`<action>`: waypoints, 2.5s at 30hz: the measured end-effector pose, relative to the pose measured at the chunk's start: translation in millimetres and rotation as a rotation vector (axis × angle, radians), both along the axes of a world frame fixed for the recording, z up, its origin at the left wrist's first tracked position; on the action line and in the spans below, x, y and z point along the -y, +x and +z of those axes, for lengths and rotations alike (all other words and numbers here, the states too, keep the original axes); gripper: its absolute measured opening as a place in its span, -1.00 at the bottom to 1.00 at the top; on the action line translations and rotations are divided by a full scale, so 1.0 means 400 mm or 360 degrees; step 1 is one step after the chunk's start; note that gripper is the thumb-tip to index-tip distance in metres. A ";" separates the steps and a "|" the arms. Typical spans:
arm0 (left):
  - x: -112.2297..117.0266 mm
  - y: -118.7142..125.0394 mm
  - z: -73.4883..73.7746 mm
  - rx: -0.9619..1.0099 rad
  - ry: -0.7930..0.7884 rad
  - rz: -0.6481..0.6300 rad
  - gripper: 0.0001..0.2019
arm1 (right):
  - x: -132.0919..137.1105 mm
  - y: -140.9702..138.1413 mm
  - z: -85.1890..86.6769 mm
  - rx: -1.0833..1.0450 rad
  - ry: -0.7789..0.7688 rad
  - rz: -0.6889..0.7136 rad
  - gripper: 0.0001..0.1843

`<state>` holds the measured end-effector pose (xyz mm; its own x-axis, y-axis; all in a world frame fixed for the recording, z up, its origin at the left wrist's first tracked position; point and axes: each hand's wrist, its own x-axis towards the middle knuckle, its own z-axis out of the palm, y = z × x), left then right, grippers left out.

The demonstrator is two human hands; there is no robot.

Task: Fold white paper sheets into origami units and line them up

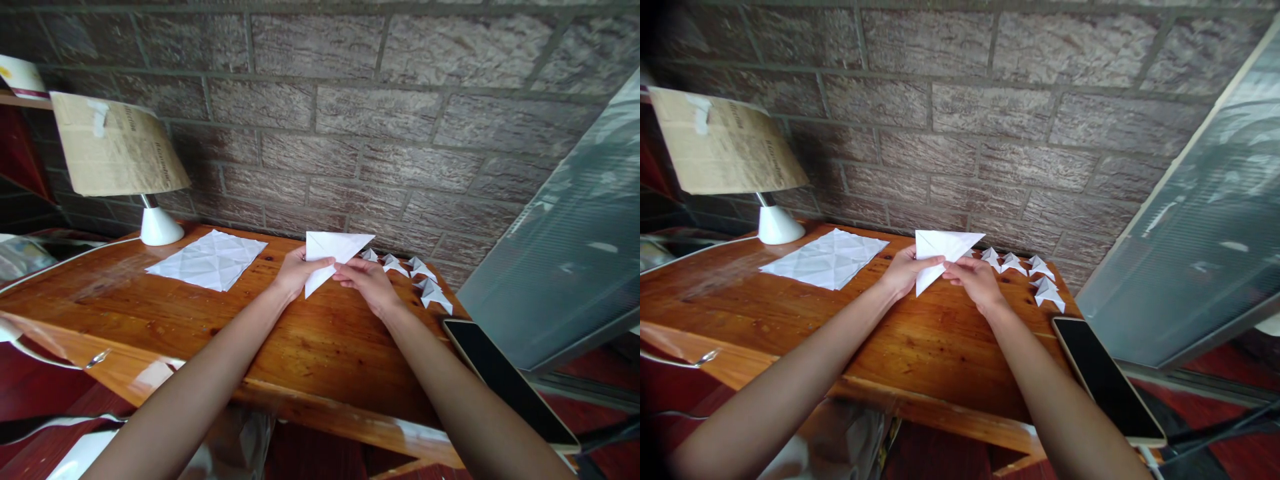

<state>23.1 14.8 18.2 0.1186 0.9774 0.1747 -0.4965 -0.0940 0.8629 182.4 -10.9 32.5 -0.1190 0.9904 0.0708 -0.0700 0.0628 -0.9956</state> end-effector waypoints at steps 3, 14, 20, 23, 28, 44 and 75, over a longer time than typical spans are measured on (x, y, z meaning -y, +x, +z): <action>0.000 -0.002 -0.002 -0.0008 -0.0004 -0.0003 -0.53 | 0.002 0.000 0.002 -0.0001 -0.0029 0.0016 -0.70; -0.013 -0.004 0.004 0.0095 -0.0071 0.0015 -0.56 | -0.002 -0.004 -0.001 0.0077 -0.0010 -0.0072 -0.67; -0.024 -0.008 -0.002 0.0137 0.0016 0.0038 -0.57 | 0.000 -0.011 -0.007 -0.0011 -0.0062 -0.0028 -0.72; -0.022 -0.006 -0.004 0.0125 0.0018 0.0038 -0.54 | 0.000 -0.015 -0.010 -0.0032 -0.0043 -0.0027 -0.74; -0.021 -0.002 -0.006 0.0173 -0.0039 -0.0008 -0.50 | -0.007 -0.015 -0.015 0.0028 0.0001 -0.0043 -0.73; -0.008 -0.001 -0.008 -0.0166 0.0190 0.0135 -0.59 | -0.008 -0.009 -0.009 -0.0109 -0.0010 -0.0153 -0.70; -0.010 -0.018 0.002 -0.0197 0.0140 0.0009 -0.51 | -0.017 0.039 0.002 0.0298 -0.0015 0.0167 -0.67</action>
